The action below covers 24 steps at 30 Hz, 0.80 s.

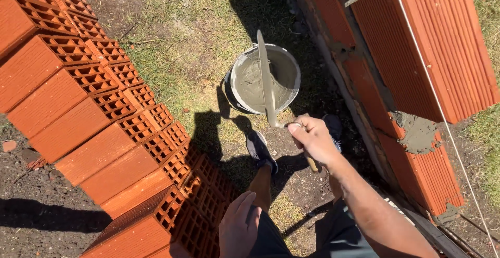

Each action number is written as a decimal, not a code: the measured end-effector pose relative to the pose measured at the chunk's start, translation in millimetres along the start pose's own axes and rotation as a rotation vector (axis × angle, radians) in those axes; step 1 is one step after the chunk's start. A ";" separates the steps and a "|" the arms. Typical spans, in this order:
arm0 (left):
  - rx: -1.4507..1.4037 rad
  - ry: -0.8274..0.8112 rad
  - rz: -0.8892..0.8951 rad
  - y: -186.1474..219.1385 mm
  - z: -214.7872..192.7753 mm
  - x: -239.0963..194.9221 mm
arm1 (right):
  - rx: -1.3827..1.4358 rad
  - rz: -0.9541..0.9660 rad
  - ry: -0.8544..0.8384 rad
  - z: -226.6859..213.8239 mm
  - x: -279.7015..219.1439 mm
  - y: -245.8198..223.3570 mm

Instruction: The person scoops cement from a bucket using a trowel and spreads it onto a line of orange brick pavers. They then pick up a paver, place it onto the cement, and tap it into position. The person repeats this process, applying cement and laying additional pavers along the line.

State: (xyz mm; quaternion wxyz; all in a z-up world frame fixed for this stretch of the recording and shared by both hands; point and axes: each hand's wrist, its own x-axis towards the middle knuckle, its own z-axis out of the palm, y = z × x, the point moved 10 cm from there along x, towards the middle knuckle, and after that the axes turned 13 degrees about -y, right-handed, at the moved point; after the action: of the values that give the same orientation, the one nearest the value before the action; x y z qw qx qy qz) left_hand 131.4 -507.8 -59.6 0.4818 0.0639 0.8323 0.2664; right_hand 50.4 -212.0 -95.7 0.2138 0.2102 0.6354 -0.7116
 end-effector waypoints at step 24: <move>0.879 0.351 0.479 569.6 56.0 231.6 | -0.090 0.293 0.288 -482.3 -97.1 28.2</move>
State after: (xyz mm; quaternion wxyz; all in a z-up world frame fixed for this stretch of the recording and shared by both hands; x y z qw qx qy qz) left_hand -29.6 81.8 28.2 0.1887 0.4026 0.8957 0.0016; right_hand 159.4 268.2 -113.4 0.2310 0.3901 0.6531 -0.6065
